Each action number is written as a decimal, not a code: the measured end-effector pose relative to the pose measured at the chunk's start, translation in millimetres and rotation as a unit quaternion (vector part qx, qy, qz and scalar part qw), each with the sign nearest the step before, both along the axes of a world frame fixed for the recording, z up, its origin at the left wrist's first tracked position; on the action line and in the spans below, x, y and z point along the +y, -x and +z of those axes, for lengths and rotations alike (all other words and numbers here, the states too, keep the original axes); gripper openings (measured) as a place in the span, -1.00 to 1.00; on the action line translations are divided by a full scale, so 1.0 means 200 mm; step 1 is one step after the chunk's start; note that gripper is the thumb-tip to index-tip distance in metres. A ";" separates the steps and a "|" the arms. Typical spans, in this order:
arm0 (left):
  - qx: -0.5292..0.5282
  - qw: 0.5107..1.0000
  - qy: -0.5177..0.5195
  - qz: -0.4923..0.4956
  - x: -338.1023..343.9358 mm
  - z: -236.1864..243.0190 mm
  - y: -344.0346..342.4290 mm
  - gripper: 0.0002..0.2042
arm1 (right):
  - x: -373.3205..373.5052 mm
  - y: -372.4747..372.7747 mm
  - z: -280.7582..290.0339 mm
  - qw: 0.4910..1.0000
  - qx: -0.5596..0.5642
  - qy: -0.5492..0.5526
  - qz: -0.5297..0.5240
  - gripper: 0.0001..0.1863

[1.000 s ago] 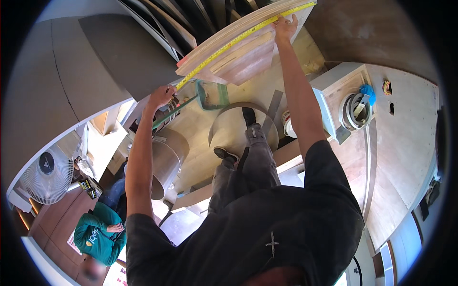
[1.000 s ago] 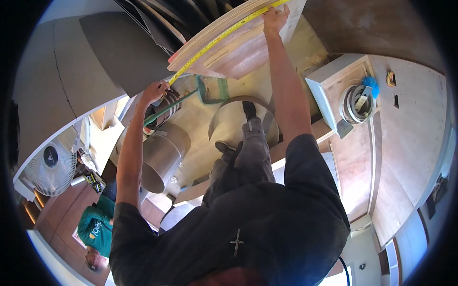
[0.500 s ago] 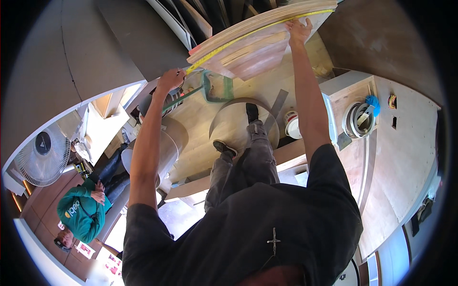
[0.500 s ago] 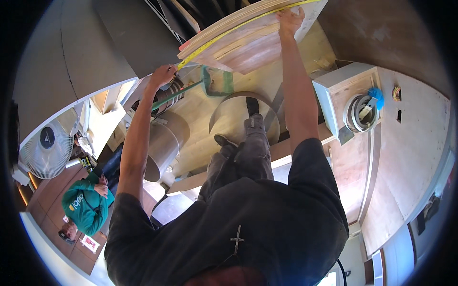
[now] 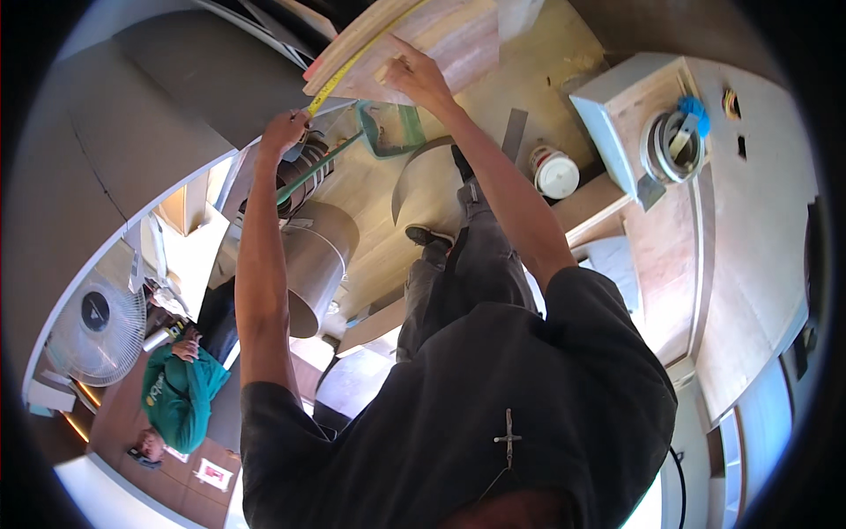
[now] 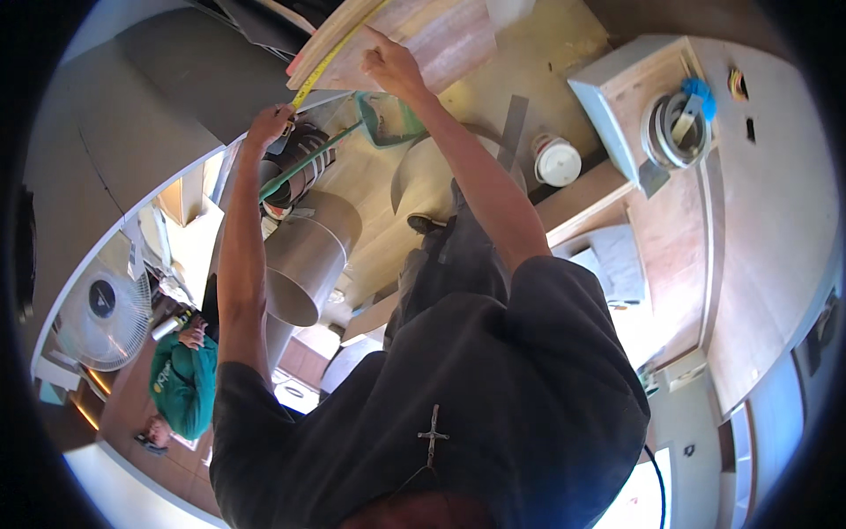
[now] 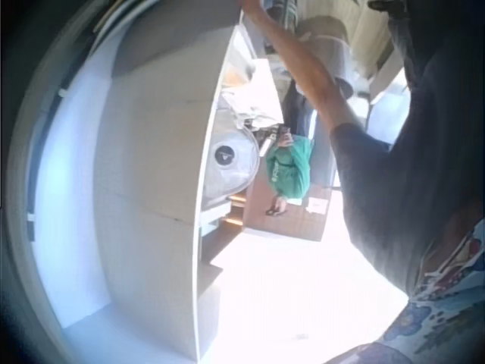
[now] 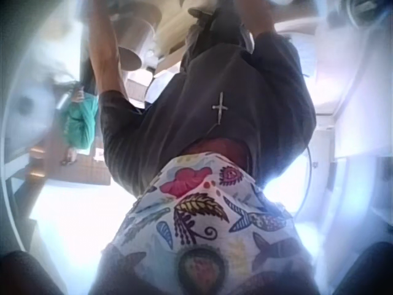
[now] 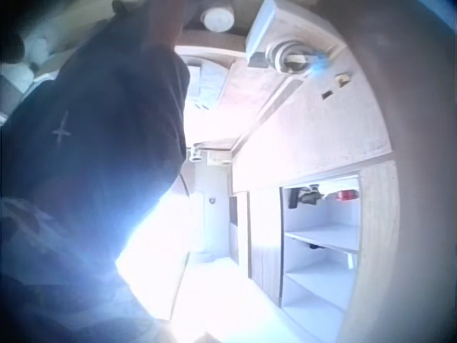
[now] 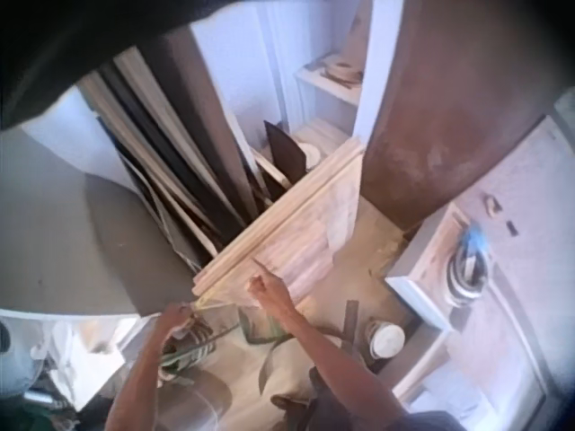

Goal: The person measures a large sheet of gold-colored metal using a tape measure, then cuts it with a utility knife. They sand the cut edges with a sanding block and fit the panel into a wooden cabinet structure.

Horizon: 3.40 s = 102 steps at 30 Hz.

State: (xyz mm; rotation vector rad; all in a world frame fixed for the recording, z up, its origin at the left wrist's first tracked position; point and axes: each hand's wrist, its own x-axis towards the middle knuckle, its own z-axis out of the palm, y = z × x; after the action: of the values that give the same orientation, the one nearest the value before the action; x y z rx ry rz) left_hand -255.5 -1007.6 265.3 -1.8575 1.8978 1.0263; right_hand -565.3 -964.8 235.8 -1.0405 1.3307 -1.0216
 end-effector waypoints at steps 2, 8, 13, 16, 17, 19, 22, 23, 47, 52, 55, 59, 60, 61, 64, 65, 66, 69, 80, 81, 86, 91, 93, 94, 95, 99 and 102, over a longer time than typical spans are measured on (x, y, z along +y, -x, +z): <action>0.013 1.000 -0.006 -0.009 -0.02 -0.04 -0.04 -0.58 | -0.02 -0.04 -0.04 1.000 -0.008 -0.011 -0.011 -0.36; 0.042 0.999 -0.009 0.015 -0.05 -0.11 -0.09 -0.60 | -0.07 -0.06 -0.11 0.996 0.088 -0.006 0.016 -0.28; 0.065 0.997 -0.011 0.040 -0.04 -0.11 -0.14 -0.61 | -0.08 -0.10 -0.09 0.995 0.095 -0.008 0.022 -0.25; 0.051 0.999 -0.009 0.018 -0.05 -0.09 -0.09 -0.63 | -0.08 -0.08 -0.10 0.993 0.120 -0.001 0.020 -0.25; 0.042 0.999 0.000 0.009 -0.03 -0.08 -0.07 -0.64 | -0.07 -0.07 -0.09 0.991 0.128 0.002 0.023 -0.26; 0.033 0.999 0.023 -0.005 -0.04 -0.07 -0.07 -0.65 | -0.07 -0.08 -0.06 0.990 0.140 0.006 0.025 -0.27; 0.035 0.999 0.030 0.000 -0.04 -0.09 -0.12 -0.64 | -0.05 -0.09 -0.04 0.990 0.143 0.001 0.021 -0.29; 0.040 0.999 0.016 0.019 -0.03 -0.10 -0.11 -0.64 | -0.02 -0.10 -0.03 0.990 0.139 -0.001 0.022 -0.30; -0.061 0.990 0.124 -0.022 0.43 0.17 0.22 -0.64 | 0.41 -0.05 -0.25 0.943 -0.248 -0.168 -0.146 -0.68; -0.091 0.989 0.114 -0.033 0.69 0.22 0.22 -0.61 | 0.47 0.08 -0.15 0.918 -0.315 -0.166 -0.173 -0.74; -0.091 0.988 0.122 -0.010 0.88 0.15 0.15 -0.58 | 0.61 0.07 -0.15 0.924 -0.297 -0.188 -0.151 -0.80; -0.115 0.992 0.048 -0.003 1.11 0.20 0.13 -0.62 | 0.77 0.02 -0.16 0.917 -0.300 -0.213 -0.154 -0.85; -0.103 0.994 0.040 0.008 1.17 0.21 0.14 -0.64 | 0.81 0.00 -0.18 0.919 -0.291 -0.217 -0.156 -0.85; -0.092 0.995 0.033 0.021 1.22 0.23 0.14 -0.65 | 0.84 -0.02 -0.20 0.921 -0.283 -0.216 -0.157 -0.85; -0.090 0.994 0.011 0.057 1.35 0.25 0.15 -0.68 | 0.88 -0.06 -0.23 0.925 -0.269 -0.214 -0.161 -0.85; -0.078 0.994 0.003 0.077 1.39 0.25 0.15 -0.69 | 0.90 -0.08 -0.22 0.924 -0.270 -0.216 -0.164 -0.85; -0.079 0.994 0.006 0.075 1.43 0.25 0.14 -0.68 | 0.91 -0.09 -0.22 0.923 -0.269 -0.219 -0.166 -0.85; -0.049 0.996 -0.012 0.078 1.57 0.18 0.09 -0.65 | 0.94 -0.12 -0.30 0.940 -0.231 -0.223 -0.119 -0.86; 0.144 0.963 -0.175 0.145 2.09 0.09 -0.07 -0.68 | 1.34 -0.18 -0.44 0.945 -0.255 -0.206 -0.013 -0.85; 0.154 0.963 -0.155 0.157 2.16 0.10 -0.02 -0.65 | 1.36 -0.16 -0.46 0.942 -0.241 -0.233 0.005 -0.85; 0.158 0.950 -0.130 0.236 2.58 0.10 -0.05 -0.51 | 1.52 -0.37 -0.32 0.938 -0.185 -0.291 0.020 -0.80; 0.169 0.928 -0.113 0.313 2.81 0.11 -0.09 -0.45 | 1.63 -0.55 -0.26 0.944 -0.144 -0.281 0.098 -0.78; 0.199 0.915 -0.124 0.328 2.88 0.11 -0.15 -0.47 | 1.70 -0.63 -0.26 0.941 -0.138 -0.279 0.135 -0.78; 0.210 0.910 -0.123 0.336 2.92 0.13 -0.17 -0.48 | 1.74 -0.66 -0.25 0.939 -0.134 -0.279 0.153 -0.78; 0.222 0.904 -0.122 0.343 2.96 0.13 -0.19 -0.49 | 1.78 -0.70 -0.24 0.937 -0.136 -0.276 0.165 -0.78; 0.229 0.906 -0.104 0.341 3.21 0.06 -0.37 -0.53 | 2.08 -0.95 -0.15 0.923 -0.160 -0.292 0.191 -0.79; 0.215 0.911 -0.118 0.331 3.19 0.14 -0.41 -0.54 | 2.13 -0.94 -0.16 0.923 -0.141 -0.299 0.196 -0.80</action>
State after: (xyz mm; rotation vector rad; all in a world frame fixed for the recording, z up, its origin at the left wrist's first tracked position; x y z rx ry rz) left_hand -174.3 -368.9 293.2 -2.3120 1.2235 1.9134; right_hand -378.0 -539.1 203.3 -0.6235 1.0375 -0.3947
